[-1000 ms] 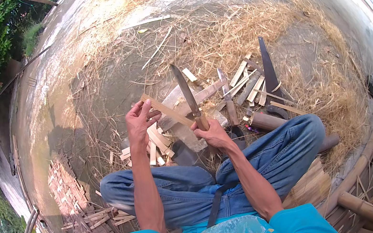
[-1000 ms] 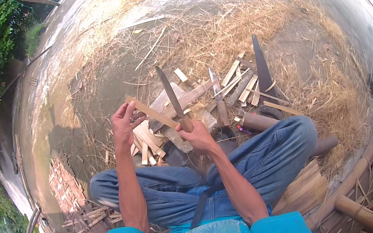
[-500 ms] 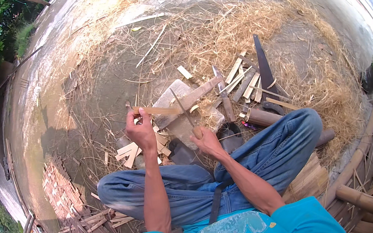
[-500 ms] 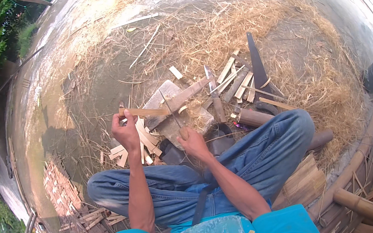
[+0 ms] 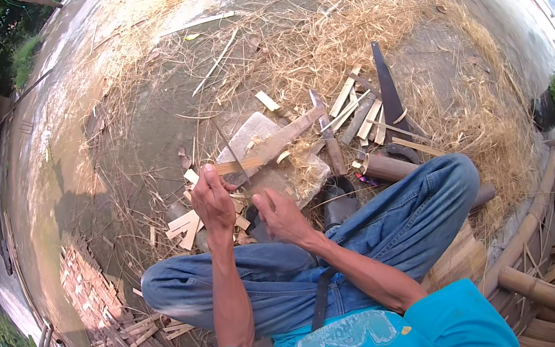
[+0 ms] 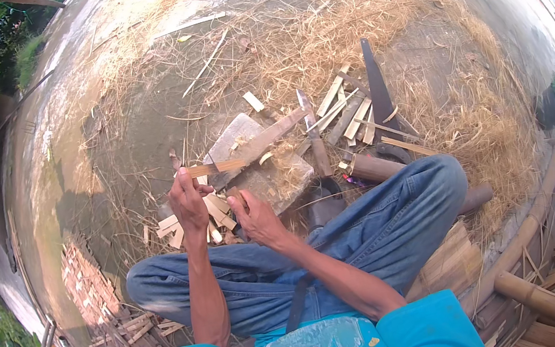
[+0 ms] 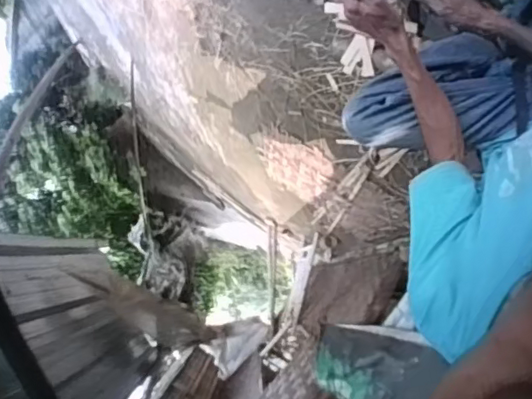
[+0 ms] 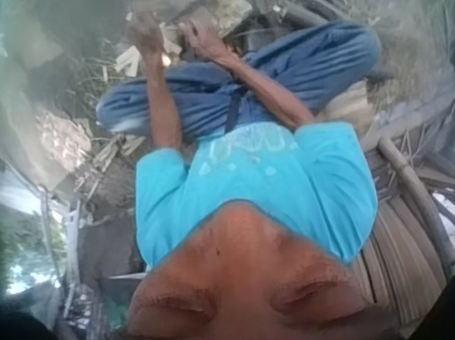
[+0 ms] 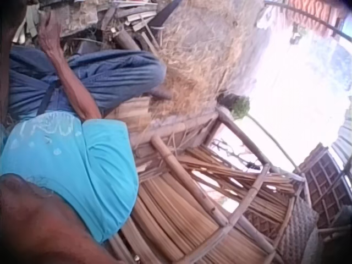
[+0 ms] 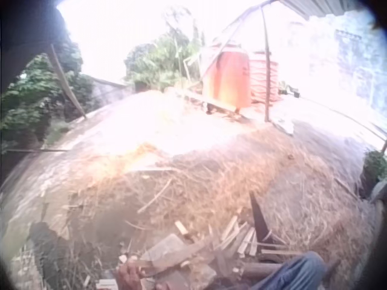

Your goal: The person sits cross-legged on the ground and uses a curved blade to shave and shape a small piece of wood. The person repeatedly shaves the wood, creating thin shavings, and occasionally inspects the blade and the wood piece.

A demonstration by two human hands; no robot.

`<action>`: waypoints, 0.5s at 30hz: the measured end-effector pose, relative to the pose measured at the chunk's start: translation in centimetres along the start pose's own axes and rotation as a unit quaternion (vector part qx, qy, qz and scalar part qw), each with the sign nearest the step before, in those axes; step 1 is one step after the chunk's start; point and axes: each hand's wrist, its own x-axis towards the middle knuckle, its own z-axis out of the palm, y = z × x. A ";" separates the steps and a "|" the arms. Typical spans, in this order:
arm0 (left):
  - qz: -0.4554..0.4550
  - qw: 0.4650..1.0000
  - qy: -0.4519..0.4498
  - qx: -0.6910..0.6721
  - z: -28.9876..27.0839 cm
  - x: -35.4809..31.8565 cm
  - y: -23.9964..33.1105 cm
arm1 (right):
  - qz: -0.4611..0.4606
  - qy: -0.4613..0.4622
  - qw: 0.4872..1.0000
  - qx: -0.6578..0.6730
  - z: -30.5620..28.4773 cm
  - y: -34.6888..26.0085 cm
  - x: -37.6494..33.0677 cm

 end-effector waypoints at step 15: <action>-0.036 0.995 0.011 -0.097 -0.2 0.7 -1.1 | -0.098 0.149 0.980 -0.092 -1.2 4.9 2.7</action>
